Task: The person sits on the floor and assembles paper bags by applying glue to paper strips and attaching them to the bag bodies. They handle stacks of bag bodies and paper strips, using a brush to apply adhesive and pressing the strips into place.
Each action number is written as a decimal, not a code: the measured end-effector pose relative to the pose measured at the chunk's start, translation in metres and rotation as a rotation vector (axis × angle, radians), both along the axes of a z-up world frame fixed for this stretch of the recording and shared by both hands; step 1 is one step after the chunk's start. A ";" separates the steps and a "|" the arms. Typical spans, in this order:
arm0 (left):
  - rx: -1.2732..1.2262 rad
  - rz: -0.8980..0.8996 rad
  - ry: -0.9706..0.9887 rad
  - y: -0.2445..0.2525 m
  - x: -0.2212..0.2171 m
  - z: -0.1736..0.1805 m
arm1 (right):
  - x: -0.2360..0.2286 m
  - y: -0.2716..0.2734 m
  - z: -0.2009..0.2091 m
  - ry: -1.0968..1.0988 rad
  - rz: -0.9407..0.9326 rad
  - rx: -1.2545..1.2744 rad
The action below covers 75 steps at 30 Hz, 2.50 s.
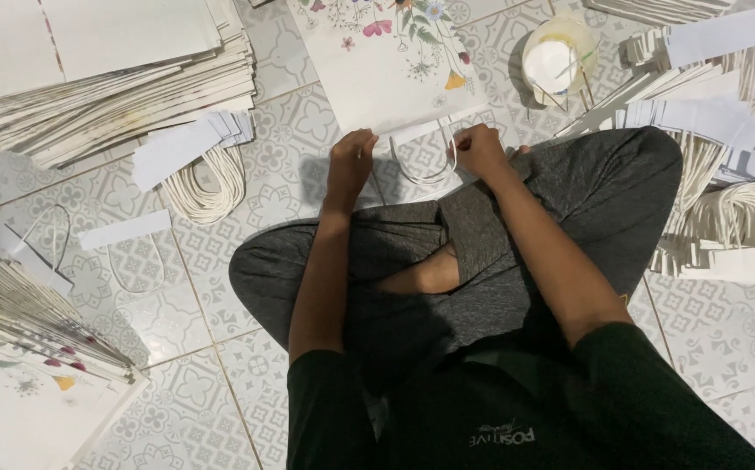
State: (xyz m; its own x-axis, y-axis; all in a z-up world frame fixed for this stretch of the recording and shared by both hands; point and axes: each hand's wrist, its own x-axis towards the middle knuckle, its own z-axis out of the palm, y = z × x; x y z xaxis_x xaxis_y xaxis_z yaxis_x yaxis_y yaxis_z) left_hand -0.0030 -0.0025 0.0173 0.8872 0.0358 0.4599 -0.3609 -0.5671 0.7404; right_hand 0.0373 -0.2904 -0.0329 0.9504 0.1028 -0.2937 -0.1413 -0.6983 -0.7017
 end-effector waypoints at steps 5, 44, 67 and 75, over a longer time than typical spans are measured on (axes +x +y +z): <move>-0.042 -0.007 0.012 0.001 0.001 -0.003 | -0.003 -0.001 0.002 0.009 -0.023 -0.024; 0.041 -0.017 0.011 -0.002 0.000 0.003 | -0.004 -0.003 0.011 0.062 -0.023 -0.011; 0.575 -0.025 -0.016 0.005 0.006 -0.087 | -0.017 0.008 0.055 -0.010 0.004 0.016; 0.697 -0.428 -0.095 -0.015 -0.004 -0.085 | -0.010 0.009 0.032 -0.031 0.050 -0.075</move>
